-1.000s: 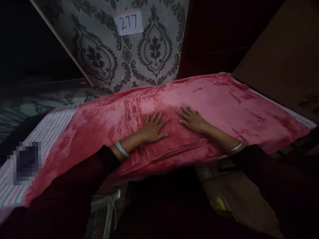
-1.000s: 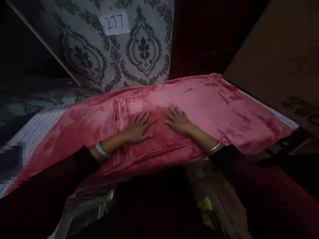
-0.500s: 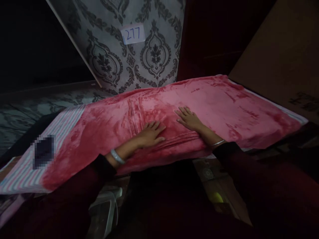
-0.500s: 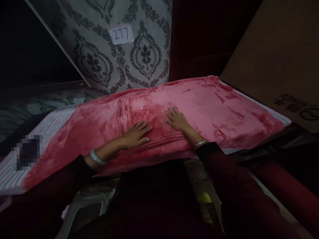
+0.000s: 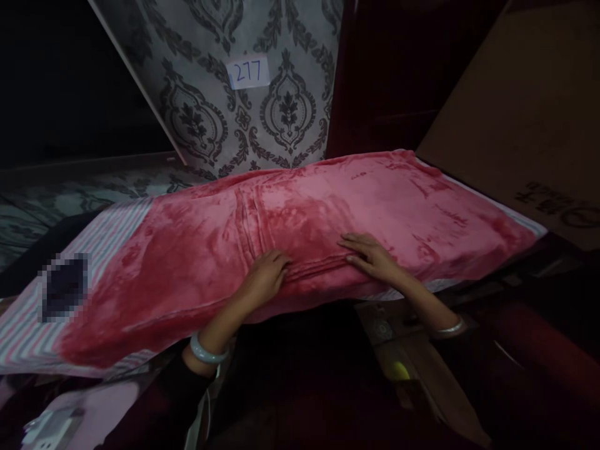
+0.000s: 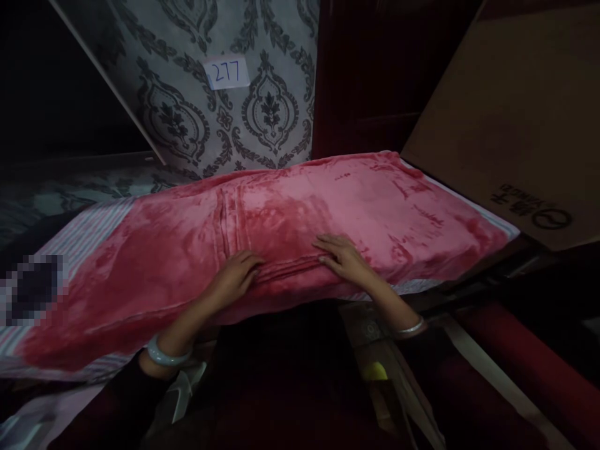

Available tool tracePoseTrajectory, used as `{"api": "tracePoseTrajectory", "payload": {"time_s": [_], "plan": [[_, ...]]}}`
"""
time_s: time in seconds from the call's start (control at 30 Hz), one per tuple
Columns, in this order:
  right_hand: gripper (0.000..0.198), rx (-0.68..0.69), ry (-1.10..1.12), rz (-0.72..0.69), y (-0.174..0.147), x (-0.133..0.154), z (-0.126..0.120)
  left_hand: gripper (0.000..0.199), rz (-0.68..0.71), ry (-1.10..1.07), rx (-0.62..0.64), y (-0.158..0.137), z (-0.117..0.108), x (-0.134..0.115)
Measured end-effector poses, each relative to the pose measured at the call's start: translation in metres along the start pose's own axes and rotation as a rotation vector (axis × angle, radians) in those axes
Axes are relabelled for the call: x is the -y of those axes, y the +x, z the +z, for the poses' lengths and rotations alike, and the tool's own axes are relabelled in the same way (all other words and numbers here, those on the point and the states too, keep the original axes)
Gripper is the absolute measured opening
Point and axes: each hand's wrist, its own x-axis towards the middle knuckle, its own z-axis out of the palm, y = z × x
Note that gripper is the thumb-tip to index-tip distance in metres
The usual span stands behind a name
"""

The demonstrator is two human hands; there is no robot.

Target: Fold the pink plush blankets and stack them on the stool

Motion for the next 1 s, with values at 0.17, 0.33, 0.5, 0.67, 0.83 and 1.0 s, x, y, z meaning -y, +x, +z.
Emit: {"api": "tracePoseTrajectory", "payload": {"time_s": [0.17, 0.33, 0.5, 0.67, 0.83, 1.0], "plan": [[0.041, -0.132, 0.027, 0.018, 0.006, 0.0, 0.004, 0.033, 0.004, 0.087, -0.018, -0.001, -0.002, 0.0], [0.04, -0.25, 0.037, 0.004, -0.001, 0.006, 0.014, 0.031, 0.017, 0.237, -0.009, -0.01, 0.006, -0.001], [0.033, -0.338, 0.081, -0.1, -0.01, 0.008, 0.014, 0.033, 0.034, 0.287, 0.005, -0.022, 0.009, 0.002], [0.036, -0.342, 0.049, -0.111, 0.012, 0.014, -0.003, 0.016, 0.081, 0.186, -0.069, -0.012, -0.013, -0.014], [0.046, -0.241, -0.213, -0.03, 0.036, 0.02, 0.01, 0.063, 0.101, 0.206, -0.166, 0.003, 0.009, -0.029], [0.051, -0.036, -0.412, -0.009, 0.014, 0.019, 0.041, 0.067, 0.057, 0.467, -0.186, -0.015, 0.069, -0.026]]}}
